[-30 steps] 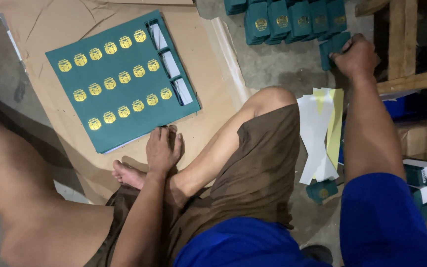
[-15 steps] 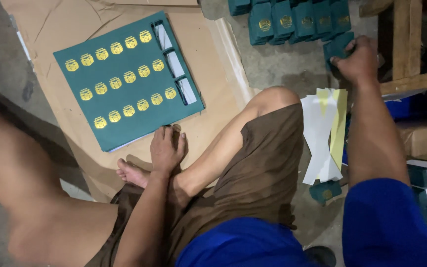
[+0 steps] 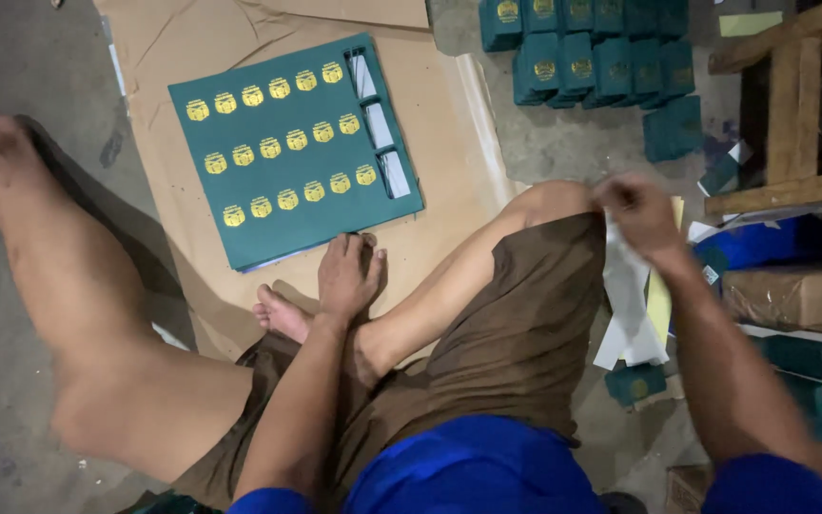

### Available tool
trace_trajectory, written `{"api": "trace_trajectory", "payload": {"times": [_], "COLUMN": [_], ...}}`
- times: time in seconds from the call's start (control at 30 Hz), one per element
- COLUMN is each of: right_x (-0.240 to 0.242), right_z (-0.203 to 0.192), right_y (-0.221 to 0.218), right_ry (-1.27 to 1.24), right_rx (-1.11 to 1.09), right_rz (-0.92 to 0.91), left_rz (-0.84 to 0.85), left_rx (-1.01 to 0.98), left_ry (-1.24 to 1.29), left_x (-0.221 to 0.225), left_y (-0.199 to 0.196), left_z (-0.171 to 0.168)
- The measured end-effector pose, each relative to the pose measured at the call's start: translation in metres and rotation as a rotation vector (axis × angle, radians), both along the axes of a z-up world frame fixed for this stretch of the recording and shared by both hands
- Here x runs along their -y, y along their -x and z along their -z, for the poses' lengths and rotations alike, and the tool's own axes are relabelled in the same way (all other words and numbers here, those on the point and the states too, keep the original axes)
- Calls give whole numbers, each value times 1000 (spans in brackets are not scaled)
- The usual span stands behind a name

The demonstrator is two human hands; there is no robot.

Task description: Removing small green printed paper items from a perforated sheet and stacking them.

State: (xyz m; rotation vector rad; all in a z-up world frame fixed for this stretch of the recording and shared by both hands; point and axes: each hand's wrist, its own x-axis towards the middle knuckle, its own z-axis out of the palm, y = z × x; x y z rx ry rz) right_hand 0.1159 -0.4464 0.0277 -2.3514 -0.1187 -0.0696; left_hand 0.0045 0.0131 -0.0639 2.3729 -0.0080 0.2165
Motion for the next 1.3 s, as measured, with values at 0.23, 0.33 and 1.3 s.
{"api": "trace_trajectory", "payload": {"times": [0.23,0.33,1.3], "right_x": [-102,-93,-401], "right_z": [2,28,108], "right_y": [48,44,-208], "right_ry": [465,600,335], "right_rx": [355,349,-299], "right_rz": [93,44,-160], "left_rz": [41,24,-363], "left_rx": [-5,88,155], "left_ry": [90,81,-87], "left_x": [0,-3,-84], "left_y": [3,7,-184], "left_z": [4,-8,15]}}
